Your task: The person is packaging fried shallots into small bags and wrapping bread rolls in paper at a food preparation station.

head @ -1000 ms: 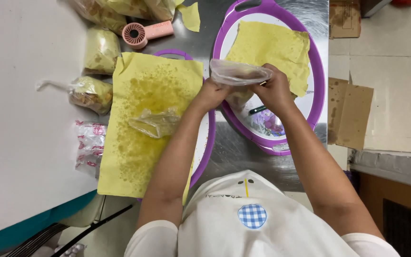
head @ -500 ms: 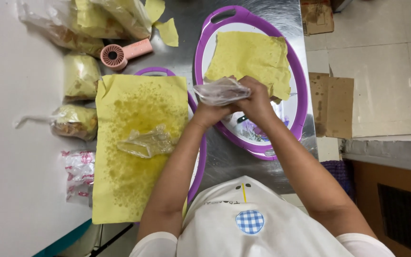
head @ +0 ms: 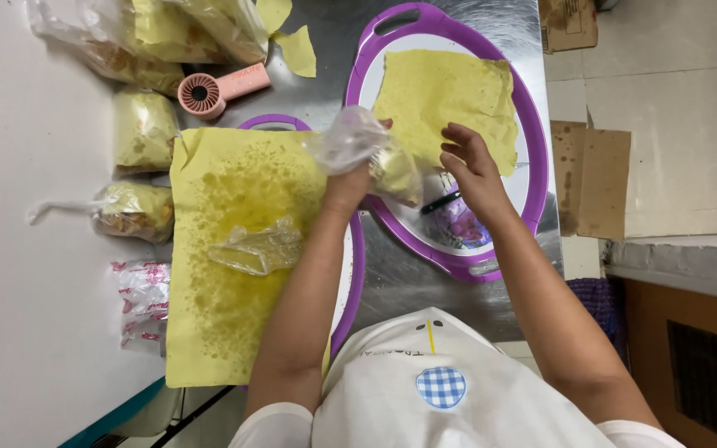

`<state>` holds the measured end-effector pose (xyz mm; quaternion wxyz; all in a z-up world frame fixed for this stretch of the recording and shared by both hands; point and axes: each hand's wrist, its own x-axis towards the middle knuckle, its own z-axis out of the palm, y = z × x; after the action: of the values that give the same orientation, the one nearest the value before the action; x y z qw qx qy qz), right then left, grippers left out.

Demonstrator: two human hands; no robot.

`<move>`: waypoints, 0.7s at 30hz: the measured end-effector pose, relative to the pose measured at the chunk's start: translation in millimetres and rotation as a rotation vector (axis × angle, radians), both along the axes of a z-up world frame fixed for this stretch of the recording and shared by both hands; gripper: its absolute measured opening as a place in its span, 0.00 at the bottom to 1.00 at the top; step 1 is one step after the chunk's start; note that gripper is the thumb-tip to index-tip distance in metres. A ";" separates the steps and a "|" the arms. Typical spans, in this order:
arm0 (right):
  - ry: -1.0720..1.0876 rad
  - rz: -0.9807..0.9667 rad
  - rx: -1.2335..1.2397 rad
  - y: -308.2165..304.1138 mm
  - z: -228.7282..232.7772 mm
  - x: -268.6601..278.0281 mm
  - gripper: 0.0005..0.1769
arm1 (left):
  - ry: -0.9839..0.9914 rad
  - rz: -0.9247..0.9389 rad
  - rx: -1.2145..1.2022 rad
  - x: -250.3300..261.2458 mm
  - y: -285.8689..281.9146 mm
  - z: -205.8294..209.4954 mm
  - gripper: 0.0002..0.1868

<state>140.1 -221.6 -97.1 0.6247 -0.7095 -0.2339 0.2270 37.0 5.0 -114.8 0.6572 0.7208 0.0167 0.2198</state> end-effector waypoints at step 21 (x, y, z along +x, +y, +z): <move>0.562 -0.006 0.416 34.3 71.9 -91.3 0.56 | -0.204 0.058 -0.394 -54.3 -29.6 82.2 0.23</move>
<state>48.8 -187.3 -25.3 0.7965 -0.4777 -0.0921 0.3590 -17.4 -24.5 -32.6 0.7771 0.5515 0.0132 0.3029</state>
